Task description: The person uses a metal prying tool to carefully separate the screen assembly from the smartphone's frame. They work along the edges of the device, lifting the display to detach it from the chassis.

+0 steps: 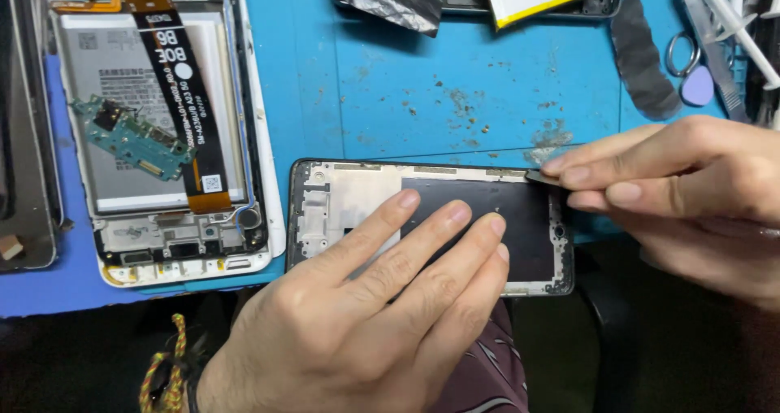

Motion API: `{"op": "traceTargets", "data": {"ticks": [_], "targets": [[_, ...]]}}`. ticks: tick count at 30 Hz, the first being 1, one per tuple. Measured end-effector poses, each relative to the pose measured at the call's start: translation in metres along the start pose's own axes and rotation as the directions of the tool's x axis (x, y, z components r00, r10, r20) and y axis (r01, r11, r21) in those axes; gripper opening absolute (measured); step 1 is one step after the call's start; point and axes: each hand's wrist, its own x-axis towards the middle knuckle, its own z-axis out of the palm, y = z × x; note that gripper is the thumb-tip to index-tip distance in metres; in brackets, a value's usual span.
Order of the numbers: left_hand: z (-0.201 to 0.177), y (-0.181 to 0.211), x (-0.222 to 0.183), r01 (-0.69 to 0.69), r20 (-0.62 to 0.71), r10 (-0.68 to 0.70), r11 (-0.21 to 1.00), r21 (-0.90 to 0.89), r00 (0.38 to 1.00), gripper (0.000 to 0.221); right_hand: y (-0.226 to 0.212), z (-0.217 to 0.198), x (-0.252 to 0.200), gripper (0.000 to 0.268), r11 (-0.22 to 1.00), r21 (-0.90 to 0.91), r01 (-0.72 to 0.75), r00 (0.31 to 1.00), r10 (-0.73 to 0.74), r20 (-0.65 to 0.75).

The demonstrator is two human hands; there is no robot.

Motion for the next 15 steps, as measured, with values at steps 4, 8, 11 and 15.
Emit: {"op": "traceTargets", "data": {"ticks": [4, 8, 11, 15], "targets": [[0.005, 0.000, -0.001, 0.037, -0.013, -0.038, 0.998, -0.053, 0.999, 0.021, 0.034, 0.000, -0.064, 0.045, 0.998, -0.028, -0.062, 0.990, 0.058, -0.128], [0.007, -0.001, 0.001, 0.026, -0.036, -0.024, 0.999, 0.042, 0.999, 0.017, 0.015, 0.024, -0.085, 0.021, 0.941, 0.024, -0.336, 0.881, 0.324, -0.345], [0.009, 0.001, 0.004, 0.033, -0.031, -0.031, 0.997, 0.066, 0.999, 0.017, -0.013, 0.042, -0.069, 0.030, 0.917, -0.047, -0.396, 0.851, 0.347, -0.393], [0.009, 0.002, 0.001, 0.048, -0.020, -0.047, 0.996, 0.076, 0.999, 0.018, -0.029, 0.048, -0.048, 0.020, 0.918, -0.241, -0.315, 0.897, 0.204, -0.392]]}}
